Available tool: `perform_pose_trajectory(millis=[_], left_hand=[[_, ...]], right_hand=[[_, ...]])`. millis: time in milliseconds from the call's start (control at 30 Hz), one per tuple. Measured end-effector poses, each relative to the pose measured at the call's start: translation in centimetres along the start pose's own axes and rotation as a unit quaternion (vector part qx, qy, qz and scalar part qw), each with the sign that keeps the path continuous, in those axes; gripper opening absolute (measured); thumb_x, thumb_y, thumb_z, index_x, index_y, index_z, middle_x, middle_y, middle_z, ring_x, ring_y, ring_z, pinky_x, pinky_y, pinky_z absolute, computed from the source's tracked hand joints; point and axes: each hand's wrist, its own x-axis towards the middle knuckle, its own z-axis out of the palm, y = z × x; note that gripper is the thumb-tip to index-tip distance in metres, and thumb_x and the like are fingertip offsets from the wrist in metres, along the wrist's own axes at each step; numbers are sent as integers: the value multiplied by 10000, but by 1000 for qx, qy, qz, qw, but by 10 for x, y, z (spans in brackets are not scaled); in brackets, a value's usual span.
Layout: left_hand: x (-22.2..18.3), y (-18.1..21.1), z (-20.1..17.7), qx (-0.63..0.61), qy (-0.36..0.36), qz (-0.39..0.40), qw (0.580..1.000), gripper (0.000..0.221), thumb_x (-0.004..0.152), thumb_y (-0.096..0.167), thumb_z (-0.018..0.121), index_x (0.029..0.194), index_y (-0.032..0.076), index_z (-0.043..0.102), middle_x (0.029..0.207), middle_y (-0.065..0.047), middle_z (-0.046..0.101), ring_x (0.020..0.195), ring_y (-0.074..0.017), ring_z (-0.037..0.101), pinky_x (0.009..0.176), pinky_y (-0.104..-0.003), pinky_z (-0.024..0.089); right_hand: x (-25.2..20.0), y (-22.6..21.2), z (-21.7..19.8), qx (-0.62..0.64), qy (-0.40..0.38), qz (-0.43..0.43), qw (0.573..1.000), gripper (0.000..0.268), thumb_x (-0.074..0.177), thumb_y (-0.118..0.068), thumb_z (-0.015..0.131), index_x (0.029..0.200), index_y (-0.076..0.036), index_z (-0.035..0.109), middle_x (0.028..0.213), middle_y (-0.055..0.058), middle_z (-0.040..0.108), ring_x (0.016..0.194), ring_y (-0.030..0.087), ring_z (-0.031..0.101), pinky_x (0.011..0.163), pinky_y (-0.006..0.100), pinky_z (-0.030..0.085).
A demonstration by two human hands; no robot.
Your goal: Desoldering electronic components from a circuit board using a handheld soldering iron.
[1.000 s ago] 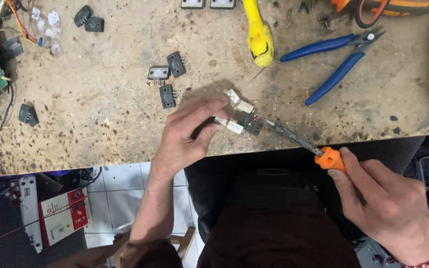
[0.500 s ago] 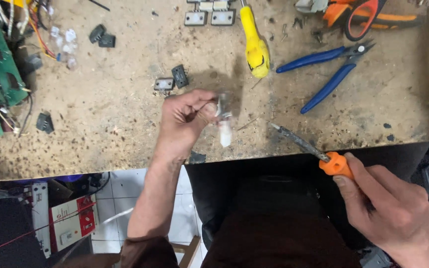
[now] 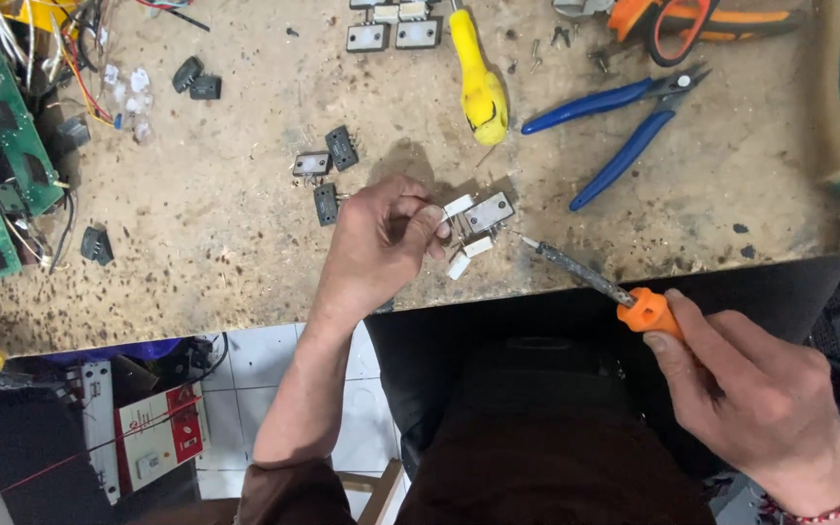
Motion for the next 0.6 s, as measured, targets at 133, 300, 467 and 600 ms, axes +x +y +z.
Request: perform_pose_trajectory(millis=[133, 300, 467, 600], left_hand=[[-1, 3, 2, 108, 8, 21, 994, 80, 997, 22, 618, 1073, -1, 625, 756, -58, 732, 625, -142, 763, 616, -251, 648], [0, -1, 1, 181, 10, 70, 981, 130, 1006, 65, 624, 1108, -16, 630, 676, -17, 706, 512, -102, 619, 500, -249, 512], [3, -12, 2, 202, 20, 124, 971, 138, 1005, 82, 623, 1116, 2, 635, 671, 22, 560, 486, -99, 510, 477, -264, 477], [3, -20, 2, 174, 31, 150, 973, 143, 1012, 82, 616, 1134, 8, 609, 686, 14, 574, 498, -94, 494, 470, -255, 425]], right_hand=[[-4, 5, 2, -7, -15, -6, 1000, 370, 969, -165, 791, 1230, 95, 755, 756, 55, 645, 514, 135, 530, 455, 288, 473], [-5, 6, 3, -33, -24, -8, 999, 379, 982, -201, 798, 1250, 66, 772, 757, 32, 634, 498, 136, 501, 442, 290, 457], [1, 7, 3, -72, -42, -15, 996, 386, 999, -267, 782, 1249, 26, 781, 740, -7, 610, 475, 136, 479, 426, 293, 451], [6, 5, 0, -76, -62, -17, 995, 394, 985, -249, 789, 1238, 54, 774, 780, 29, 643, 489, 138, 500, 427, 283, 458]])
